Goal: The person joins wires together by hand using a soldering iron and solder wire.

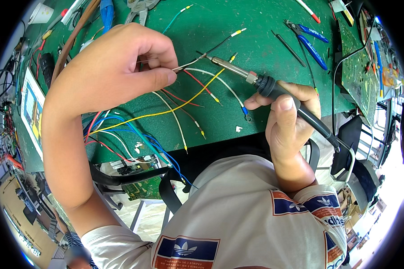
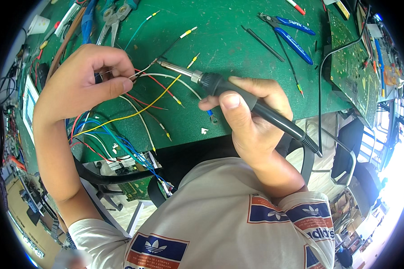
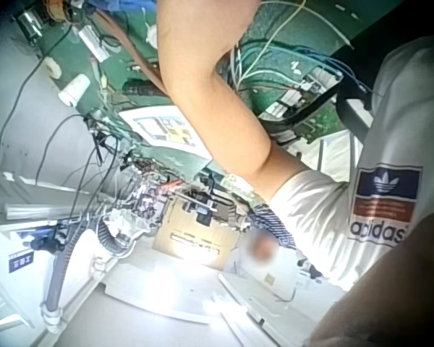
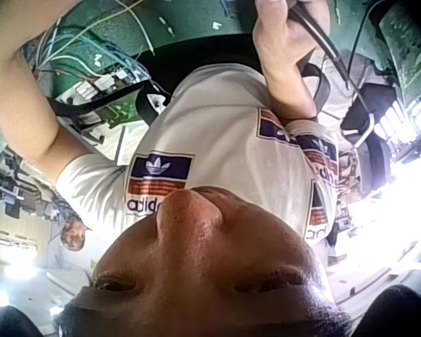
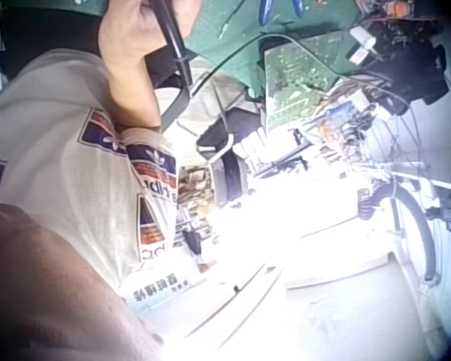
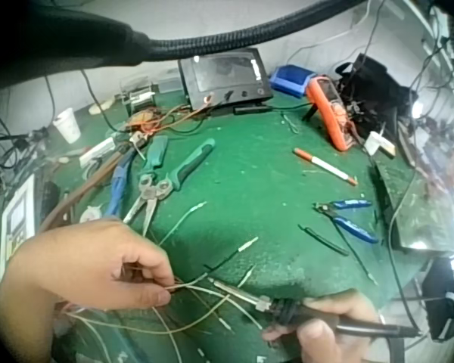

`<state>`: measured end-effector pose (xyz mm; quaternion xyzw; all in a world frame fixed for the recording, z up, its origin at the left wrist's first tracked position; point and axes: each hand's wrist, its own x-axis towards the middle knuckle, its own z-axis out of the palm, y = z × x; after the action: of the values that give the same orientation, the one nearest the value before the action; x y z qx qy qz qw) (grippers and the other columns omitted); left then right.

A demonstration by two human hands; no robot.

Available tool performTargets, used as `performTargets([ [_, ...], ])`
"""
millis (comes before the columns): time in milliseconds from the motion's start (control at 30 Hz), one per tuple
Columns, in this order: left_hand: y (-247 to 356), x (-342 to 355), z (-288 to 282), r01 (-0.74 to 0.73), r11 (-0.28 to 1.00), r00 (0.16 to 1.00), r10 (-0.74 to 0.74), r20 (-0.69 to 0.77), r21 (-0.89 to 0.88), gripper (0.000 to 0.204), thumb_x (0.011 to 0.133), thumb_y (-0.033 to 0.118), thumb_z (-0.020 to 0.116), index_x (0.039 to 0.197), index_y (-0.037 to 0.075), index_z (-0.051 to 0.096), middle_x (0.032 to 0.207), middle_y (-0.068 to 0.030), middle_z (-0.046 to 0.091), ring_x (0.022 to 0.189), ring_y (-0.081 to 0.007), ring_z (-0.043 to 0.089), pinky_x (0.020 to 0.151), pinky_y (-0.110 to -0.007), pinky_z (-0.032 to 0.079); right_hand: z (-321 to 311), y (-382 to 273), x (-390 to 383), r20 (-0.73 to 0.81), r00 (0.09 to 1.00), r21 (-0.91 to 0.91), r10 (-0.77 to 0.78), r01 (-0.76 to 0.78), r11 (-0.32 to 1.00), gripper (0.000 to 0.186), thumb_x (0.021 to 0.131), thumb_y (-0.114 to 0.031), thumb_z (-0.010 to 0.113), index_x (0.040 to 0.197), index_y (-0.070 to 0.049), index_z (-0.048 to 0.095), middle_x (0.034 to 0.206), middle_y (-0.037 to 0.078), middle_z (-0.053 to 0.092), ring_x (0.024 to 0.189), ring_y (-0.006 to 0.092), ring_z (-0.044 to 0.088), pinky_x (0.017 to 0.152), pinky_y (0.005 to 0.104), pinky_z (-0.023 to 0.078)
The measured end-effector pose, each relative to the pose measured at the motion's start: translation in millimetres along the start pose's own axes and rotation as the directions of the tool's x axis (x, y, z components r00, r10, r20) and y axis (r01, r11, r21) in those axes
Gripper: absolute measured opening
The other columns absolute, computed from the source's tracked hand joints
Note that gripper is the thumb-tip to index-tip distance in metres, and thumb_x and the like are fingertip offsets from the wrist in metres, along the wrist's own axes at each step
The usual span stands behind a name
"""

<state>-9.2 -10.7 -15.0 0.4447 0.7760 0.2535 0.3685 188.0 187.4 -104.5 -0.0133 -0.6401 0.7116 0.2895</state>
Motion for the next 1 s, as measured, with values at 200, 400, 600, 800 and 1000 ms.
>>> performTargets([
  [200, -0.9, -0.3, -0.5, -0.010, 1.000, 1.000, 0.010, -0.018, 0.005, 0.010, 0.086, 0.004, 0.068, 0.084, -0.004, 0.062, 0.073, -0.0040, 0.059, 0.066, -0.0106, 0.053, 0.063, -0.026, 0.044, 0.0, 0.3, -0.9, -0.010, 1.000, -0.013, -0.003, 0.003, 1.000, 0.024, 0.096, -0.014, 0.065, 0.106, 0.004, 0.052, 0.081, 0.022, 0.068, 0.072, 0.0271, 0.072, 0.064, 0.0350, 0.056],
  [400, -1.7, 1.3, -1.4, 0.035, 0.999, 0.999, -0.035, -0.006, -0.004, 0.009, 0.086, 0.003, 0.068, 0.084, -0.003, 0.062, 0.074, -0.0032, 0.059, 0.066, -0.0097, 0.053, 0.062, -0.025, 0.044, -2.1, 0.6, -5.7, -0.029, 1.000, -0.004, 0.003, -0.003, 1.000, 0.027, 0.095, -0.014, 0.066, 0.106, 0.005, 0.050, 0.080, 0.022, 0.068, 0.072, 0.0278, 0.072, 0.064, 0.0357, 0.057],
  [600, -1.8, 0.2, -1.9, 0.028, 0.999, 0.999, -0.029, -0.021, -0.035, 0.008, 0.086, 0.002, 0.068, 0.085, -0.003, 0.063, 0.073, -0.0031, 0.060, 0.066, -0.0090, 0.055, 0.061, -0.025, 0.044, -9.4, -2.6, -14.5, -0.030, 1.000, 0.002, -0.003, 0.003, 1.000, 0.029, 0.096, -0.016, 0.065, 0.108, 0.005, 0.049, 0.083, 0.023, 0.067, 0.071, 0.0287, 0.072, 0.064, 0.0385, 0.058],
  [800, -0.5, -1.2, -0.1, -0.009, 0.999, 0.999, 0.007, -0.043, -0.051, 0.007, 0.084, 0.002, 0.069, 0.086, -0.002, 0.063, 0.072, -0.0030, 0.061, 0.066, -0.0092, 0.057, 0.060, -0.025, 0.044, -24.2, -11.4, -7.0, -0.079, 0.990, -0.043, -0.113, 0.110, 0.993, 0.039, 0.097, -0.028, 0.064, 0.116, 0.000, 0.044, 0.083, 0.022, 0.064, 0.064, 0.0235, 0.065, 0.059, 0.0340, 0.054],
  [1000, -0.2, -0.1, 0.6, -0.028, 0.998, 1.000, 0.028, 0.005, -0.051, 0.008, 0.081, 0.002, 0.070, 0.086, -0.001, 0.064, 0.072, -0.0043, 0.062, 0.067, -0.0120, 0.058, 0.062, -0.027, 0.046, -36.7, -12.2, 12.5, -0.035, 0.978, -0.137, -0.206, 0.199, 0.970, 0.039, 0.100, -0.024, 0.058, 0.126, 0.002, 0.043, 0.073, 0.015, 0.061, 0.057, 0.0202, 0.059, 0.058, 0.0340, 0.051],
])
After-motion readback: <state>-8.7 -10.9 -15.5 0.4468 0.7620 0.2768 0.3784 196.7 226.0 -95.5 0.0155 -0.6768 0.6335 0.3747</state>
